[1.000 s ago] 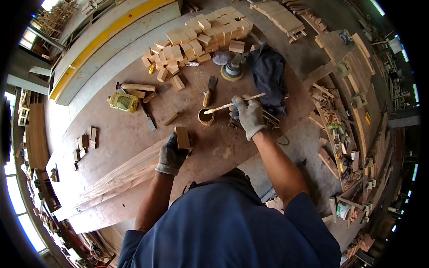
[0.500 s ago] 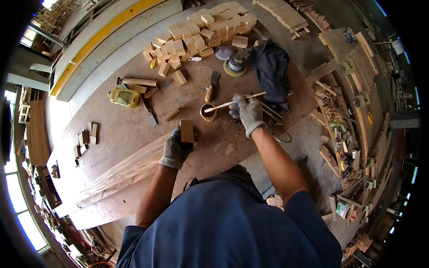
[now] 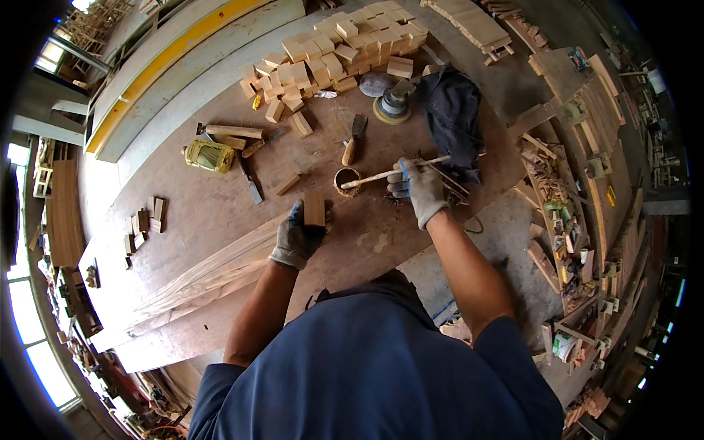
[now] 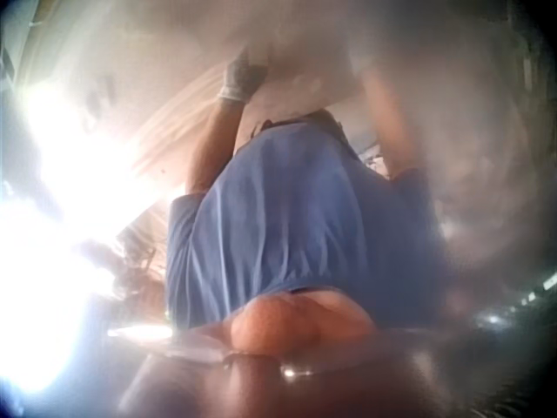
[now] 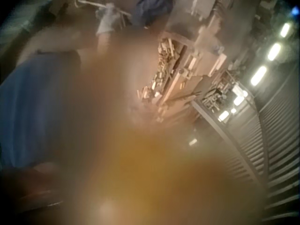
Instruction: The person applies glue to small wooden blocks using a brush and attaches them to a long wooden plank using a nail gun. The person repeatedly picks up blocks, applies adhesive, and fastens them to the plank in a workshop setting.
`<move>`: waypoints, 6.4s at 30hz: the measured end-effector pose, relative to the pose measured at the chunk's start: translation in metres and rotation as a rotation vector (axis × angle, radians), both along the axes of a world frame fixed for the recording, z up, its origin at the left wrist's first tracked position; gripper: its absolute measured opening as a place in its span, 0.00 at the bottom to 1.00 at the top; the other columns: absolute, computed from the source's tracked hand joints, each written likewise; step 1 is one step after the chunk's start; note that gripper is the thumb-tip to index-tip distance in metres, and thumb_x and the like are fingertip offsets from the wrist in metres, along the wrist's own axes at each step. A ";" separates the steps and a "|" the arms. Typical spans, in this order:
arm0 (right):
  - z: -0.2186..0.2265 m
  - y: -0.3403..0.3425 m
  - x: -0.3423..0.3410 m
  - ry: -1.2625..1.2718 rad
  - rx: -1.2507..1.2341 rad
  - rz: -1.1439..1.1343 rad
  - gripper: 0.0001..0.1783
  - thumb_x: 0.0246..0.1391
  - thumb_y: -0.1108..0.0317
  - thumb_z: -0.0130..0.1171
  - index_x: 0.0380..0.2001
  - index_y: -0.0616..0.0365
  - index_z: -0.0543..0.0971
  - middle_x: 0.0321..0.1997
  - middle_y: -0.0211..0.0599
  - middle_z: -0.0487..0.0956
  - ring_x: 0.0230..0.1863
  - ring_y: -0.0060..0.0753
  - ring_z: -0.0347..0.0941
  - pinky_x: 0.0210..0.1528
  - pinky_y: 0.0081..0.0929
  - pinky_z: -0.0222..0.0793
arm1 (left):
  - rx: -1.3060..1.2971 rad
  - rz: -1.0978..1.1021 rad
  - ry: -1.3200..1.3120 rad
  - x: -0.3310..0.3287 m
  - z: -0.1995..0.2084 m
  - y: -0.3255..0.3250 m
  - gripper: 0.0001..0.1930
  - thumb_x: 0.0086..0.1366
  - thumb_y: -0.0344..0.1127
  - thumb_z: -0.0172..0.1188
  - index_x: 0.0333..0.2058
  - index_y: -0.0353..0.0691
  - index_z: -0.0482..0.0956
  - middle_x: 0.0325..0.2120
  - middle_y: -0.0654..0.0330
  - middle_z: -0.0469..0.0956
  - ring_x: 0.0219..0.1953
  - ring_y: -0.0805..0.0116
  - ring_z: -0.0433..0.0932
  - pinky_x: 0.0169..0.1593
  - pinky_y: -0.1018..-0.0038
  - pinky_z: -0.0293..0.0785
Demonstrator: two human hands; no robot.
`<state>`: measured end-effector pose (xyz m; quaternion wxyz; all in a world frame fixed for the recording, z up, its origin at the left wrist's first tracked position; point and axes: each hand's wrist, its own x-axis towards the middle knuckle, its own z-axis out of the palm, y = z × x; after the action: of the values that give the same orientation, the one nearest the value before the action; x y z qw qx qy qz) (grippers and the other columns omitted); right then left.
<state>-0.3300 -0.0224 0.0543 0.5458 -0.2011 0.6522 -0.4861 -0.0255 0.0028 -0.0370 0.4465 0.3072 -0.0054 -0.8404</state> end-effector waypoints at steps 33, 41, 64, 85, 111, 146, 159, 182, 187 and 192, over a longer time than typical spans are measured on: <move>0.080 0.025 0.043 0.084 -0.382 0.192 0.17 0.74 0.59 0.57 0.47 0.66 0.82 0.36 0.41 0.88 0.33 0.29 0.85 0.40 0.27 0.84 | -0.494 -0.077 -0.489 -0.017 0.020 0.005 0.16 0.78 0.34 0.55 0.60 0.34 0.78 0.50 0.54 0.86 0.50 0.62 0.86 0.52 0.69 0.84; 0.079 0.049 0.049 0.186 -0.523 0.408 0.14 0.74 0.64 0.57 0.47 0.67 0.81 0.37 0.39 0.86 0.41 0.26 0.84 0.45 0.27 0.84 | -0.714 -0.120 -0.859 -0.015 0.001 0.003 0.22 0.78 0.45 0.54 0.60 0.35 0.76 0.53 0.48 0.83 0.50 0.54 0.84 0.54 0.60 0.82; 0.081 0.039 0.046 0.225 -0.592 0.311 0.13 0.74 0.64 0.57 0.48 0.65 0.82 0.41 0.39 0.87 0.41 0.26 0.84 0.44 0.27 0.84 | -0.022 0.034 0.114 -0.014 0.036 0.000 0.25 0.81 0.49 0.50 0.63 0.35 0.75 0.55 0.44 0.81 0.53 0.51 0.82 0.58 0.54 0.80; 0.087 0.038 0.036 0.189 -0.515 0.261 0.14 0.75 0.65 0.56 0.49 0.67 0.82 0.41 0.42 0.87 0.39 0.28 0.85 0.44 0.26 0.84 | -0.578 -0.150 -0.670 -0.006 0.042 0.005 0.26 0.80 0.52 0.50 0.63 0.36 0.74 0.55 0.46 0.82 0.52 0.51 0.83 0.54 0.57 0.81; 0.109 0.041 0.031 0.237 -0.585 0.614 0.07 0.63 0.75 0.63 0.42 0.65 0.86 0.42 0.42 0.87 0.44 0.29 0.85 0.48 0.28 0.84 | 0.058 0.120 0.250 0.007 0.039 -0.015 0.25 0.82 0.49 0.45 0.66 0.39 0.72 0.59 0.45 0.80 0.51 0.52 0.82 0.51 0.56 0.82; 0.023 -0.038 0.045 0.895 -0.361 0.561 0.15 0.64 0.57 0.64 0.34 0.61 0.85 0.32 0.46 0.85 0.35 0.45 0.82 0.43 0.40 0.75 | -0.694 -0.183 -1.370 0.085 0.125 -0.002 0.22 0.61 0.31 0.73 0.53 0.33 0.83 0.46 0.55 0.85 0.47 0.61 0.85 0.50 0.63 0.82; -0.050 0.066 0.043 0.806 0.009 0.873 0.16 0.61 0.55 0.67 0.42 0.57 0.84 0.42 0.47 0.87 0.46 0.53 0.83 0.52 0.44 0.78 | -1.187 -0.581 -1.879 0.051 0.073 0.038 0.27 0.57 0.30 0.68 0.58 0.44 0.77 0.52 0.51 0.81 0.57 0.44 0.77 0.61 0.52 0.73; -0.108 0.103 0.045 0.951 0.108 0.887 0.13 0.59 0.55 0.66 0.37 0.53 0.82 0.44 0.46 0.80 0.50 0.54 0.79 0.55 0.50 0.74 | -1.173 -0.626 -1.860 0.046 0.058 0.033 0.25 0.61 0.32 0.67 0.58 0.44 0.77 0.51 0.50 0.82 0.54 0.44 0.78 0.57 0.52 0.74; -0.102 0.108 0.053 0.902 -0.032 0.869 0.12 0.58 0.57 0.67 0.36 0.54 0.82 0.42 0.49 0.83 0.46 0.57 0.81 0.50 0.51 0.76 | -1.177 -0.553 -1.870 0.050 0.067 0.039 0.25 0.61 0.39 0.70 0.57 0.44 0.77 0.51 0.50 0.81 0.54 0.44 0.79 0.56 0.50 0.75; -0.093 0.081 0.097 0.659 -0.181 0.866 0.16 0.57 0.53 0.69 0.39 0.53 0.86 0.41 0.49 0.87 0.44 0.55 0.84 0.47 0.47 0.79 | -1.116 -0.914 -1.992 0.049 0.024 0.041 0.30 0.65 0.49 0.66 0.62 0.41 0.75 0.57 0.44 0.78 0.63 0.37 0.73 0.60 0.52 0.75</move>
<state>-0.2333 0.0586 -0.0384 0.4434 -0.6386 0.6019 -0.1827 0.0232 0.0441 -0.0129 -0.0176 0.5513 -0.8096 -0.2008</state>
